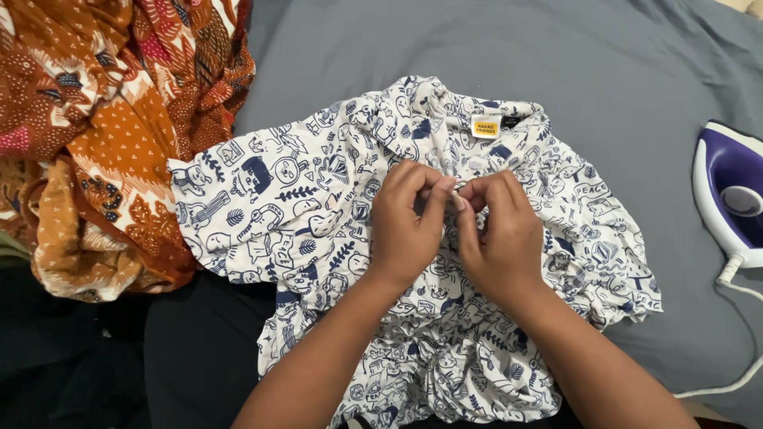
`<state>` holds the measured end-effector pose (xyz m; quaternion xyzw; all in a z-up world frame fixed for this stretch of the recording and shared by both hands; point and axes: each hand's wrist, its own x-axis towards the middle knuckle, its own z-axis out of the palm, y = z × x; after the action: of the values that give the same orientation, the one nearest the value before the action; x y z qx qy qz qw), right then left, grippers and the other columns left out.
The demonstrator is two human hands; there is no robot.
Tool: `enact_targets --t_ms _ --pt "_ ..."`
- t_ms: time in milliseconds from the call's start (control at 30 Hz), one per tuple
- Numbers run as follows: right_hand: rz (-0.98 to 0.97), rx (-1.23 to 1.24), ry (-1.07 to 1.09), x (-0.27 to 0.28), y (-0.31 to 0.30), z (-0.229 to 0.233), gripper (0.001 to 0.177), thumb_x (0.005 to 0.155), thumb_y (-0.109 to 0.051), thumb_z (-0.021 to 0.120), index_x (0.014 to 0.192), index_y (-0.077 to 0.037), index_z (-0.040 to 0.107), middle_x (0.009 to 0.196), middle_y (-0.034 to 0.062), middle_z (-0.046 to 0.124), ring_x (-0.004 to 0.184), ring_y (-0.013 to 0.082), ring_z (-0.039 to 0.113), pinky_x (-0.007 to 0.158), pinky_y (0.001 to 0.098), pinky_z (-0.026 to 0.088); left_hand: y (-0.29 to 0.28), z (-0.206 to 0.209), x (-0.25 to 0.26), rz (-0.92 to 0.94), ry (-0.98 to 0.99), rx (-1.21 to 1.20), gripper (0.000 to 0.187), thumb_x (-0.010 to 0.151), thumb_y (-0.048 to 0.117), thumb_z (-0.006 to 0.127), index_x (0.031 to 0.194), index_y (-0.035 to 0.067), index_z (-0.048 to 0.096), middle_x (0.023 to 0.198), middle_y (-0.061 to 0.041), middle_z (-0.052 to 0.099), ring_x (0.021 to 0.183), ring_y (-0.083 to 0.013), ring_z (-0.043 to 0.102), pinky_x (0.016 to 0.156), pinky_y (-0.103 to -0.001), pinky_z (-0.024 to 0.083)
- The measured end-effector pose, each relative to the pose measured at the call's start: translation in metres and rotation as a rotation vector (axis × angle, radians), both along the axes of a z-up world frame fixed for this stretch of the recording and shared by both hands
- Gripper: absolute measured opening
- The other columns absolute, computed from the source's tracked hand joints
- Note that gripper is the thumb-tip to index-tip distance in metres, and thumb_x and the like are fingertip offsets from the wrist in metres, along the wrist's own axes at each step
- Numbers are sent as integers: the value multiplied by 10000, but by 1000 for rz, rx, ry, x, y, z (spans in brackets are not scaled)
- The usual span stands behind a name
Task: Iron a patterned short-sleeved shirt using a handheld iron.
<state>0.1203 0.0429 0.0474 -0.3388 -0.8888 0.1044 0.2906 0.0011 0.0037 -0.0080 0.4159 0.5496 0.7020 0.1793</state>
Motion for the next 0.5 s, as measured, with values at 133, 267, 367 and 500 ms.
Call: enact_targets --t_ms 133,267,367,500 --pt "-14 -116 43 2 5 -9 83 985 -56 661 984 -2 597 904 70 570 625 146 557 520 281 445 3 0 -2 -59 -125 -57 179 990 145 688 862 29 642 764 -44 555 670 -183 504 627 -315 440" --pt "-43 -715 336 13 17 -22 92 1023 -127 638 1009 -40 610 830 -31 559 682 50 492 581 207 405 3 -1 1 8 -4 -46 211 957 156 730 826 28 624 744 -35 531 696 -178 500 641 -329 436" --pt "-99 -1108 474 22 30 -25 106 996 -148 658 1001 -44 639 737 -44 537 609 37 447 535 197 348 4 -2 2 75 114 -48 245 937 163 771 796 34 617 731 -33 515 729 -182 494 659 -342 425" --pt "-74 -772 337 27 36 -16 125 1012 -150 678 1036 -27 678 788 -25 602 622 39 471 538 206 364 3 0 2 105 92 -45 197 903 175 797 857 57 646 788 -19 538 752 -167 528 668 -311 460"
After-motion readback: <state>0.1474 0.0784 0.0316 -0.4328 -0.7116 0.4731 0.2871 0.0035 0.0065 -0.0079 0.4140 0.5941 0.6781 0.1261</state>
